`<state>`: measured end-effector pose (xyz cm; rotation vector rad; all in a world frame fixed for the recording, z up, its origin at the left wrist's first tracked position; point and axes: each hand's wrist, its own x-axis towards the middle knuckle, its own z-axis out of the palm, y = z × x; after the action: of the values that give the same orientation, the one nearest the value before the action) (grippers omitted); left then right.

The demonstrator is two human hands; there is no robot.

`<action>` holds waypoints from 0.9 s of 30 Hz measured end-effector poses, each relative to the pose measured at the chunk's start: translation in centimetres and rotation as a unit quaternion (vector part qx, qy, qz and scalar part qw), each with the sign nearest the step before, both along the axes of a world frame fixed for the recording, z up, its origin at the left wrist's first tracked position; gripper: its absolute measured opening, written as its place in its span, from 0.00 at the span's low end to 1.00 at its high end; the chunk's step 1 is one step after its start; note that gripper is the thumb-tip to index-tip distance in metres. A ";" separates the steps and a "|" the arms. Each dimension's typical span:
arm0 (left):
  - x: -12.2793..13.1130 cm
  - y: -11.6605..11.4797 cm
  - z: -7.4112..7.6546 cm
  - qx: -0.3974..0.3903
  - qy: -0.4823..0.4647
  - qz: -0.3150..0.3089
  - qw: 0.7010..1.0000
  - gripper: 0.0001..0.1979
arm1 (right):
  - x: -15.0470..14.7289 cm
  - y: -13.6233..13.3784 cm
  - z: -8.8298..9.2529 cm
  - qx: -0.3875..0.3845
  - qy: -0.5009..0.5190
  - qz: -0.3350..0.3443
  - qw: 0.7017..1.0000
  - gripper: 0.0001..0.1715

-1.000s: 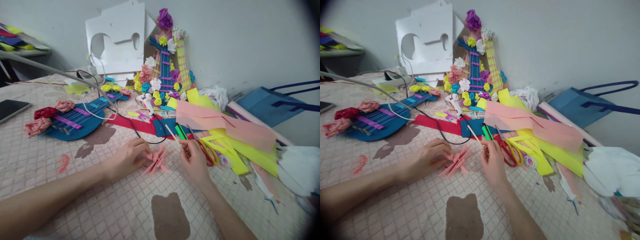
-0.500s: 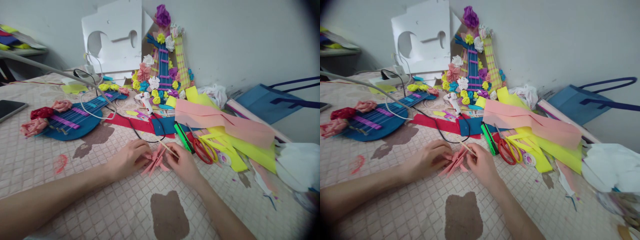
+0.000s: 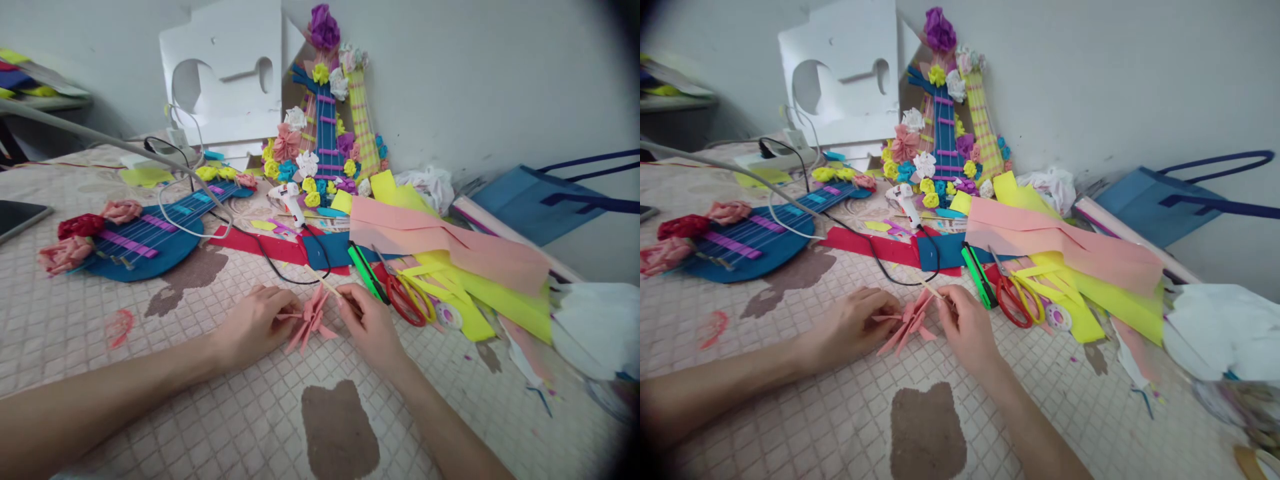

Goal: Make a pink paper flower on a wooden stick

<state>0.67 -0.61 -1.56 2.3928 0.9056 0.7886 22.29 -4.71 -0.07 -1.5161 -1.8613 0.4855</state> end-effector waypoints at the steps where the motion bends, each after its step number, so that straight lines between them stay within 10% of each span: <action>1: 0.0 -0.1 0.0 -0.002 0.003 -0.002 1.000 0.08 | 0.0 -0.1 0.1 0.007 0.003 -0.002 1.000 0.07; 27: 0.1 -0.9 0.9 -0.008 -0.028 -0.041 0.999 0.12 | 0.0 -2.7 1.2 0.055 -0.019 -0.001 0.998 0.08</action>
<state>0.79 -1.48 -0.65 2.3652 0.7833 0.8089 22.29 -7.46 1.18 -1.4640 -1.8834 0.3501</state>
